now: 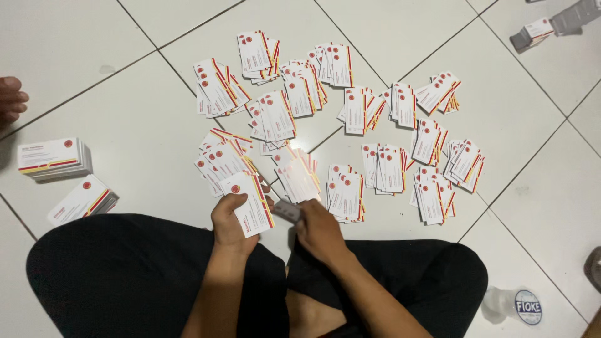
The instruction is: The person sits cross-legged on a tiled floor and sorts a large pile of small white cards with red and yellow designs. They pick up stacks of cards, separate them into smaller groups, and place them back on the floor in organized piles.
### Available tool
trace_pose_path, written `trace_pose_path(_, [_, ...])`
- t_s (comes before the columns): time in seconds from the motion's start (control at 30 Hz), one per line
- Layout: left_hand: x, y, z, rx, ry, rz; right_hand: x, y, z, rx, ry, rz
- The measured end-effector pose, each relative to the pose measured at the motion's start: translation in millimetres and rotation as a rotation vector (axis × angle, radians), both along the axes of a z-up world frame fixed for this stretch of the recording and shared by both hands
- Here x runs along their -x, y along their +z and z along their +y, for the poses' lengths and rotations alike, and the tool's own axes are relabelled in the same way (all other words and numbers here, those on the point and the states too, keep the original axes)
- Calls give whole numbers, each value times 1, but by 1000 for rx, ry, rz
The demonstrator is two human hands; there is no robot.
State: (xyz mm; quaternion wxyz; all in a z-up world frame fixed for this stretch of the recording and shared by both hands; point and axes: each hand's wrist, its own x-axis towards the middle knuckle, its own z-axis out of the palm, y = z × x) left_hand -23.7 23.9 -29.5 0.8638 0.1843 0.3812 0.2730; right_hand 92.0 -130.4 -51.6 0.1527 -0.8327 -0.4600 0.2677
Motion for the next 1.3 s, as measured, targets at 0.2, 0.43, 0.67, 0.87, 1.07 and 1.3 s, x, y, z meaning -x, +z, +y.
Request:
trace_pose_path(0.2, [-15,42,-19,94,-58,171,-103,19,27,-341,-753,311])
trace_pose_path(0.43, [-36,63,-9,189,-473,428,-215,28,64,-236,-1005,255])
trace_pose_path(0.67, [-36,52,-4,-295,-644,644,-110,87,33,-147,-756,251])
trace_pose_path(0.87, [-34,38,-18,-376,-493,422,-14,70,18,-272,-751,787])
trace_pose_path(1.07, [-9,54,-16,-48,-258,270,-1,89,15,-641,-985,891])
trace_pose_path(1.3, [-8,44,-19,-265,-266,166,16,115,9,-663,-1075,1015])
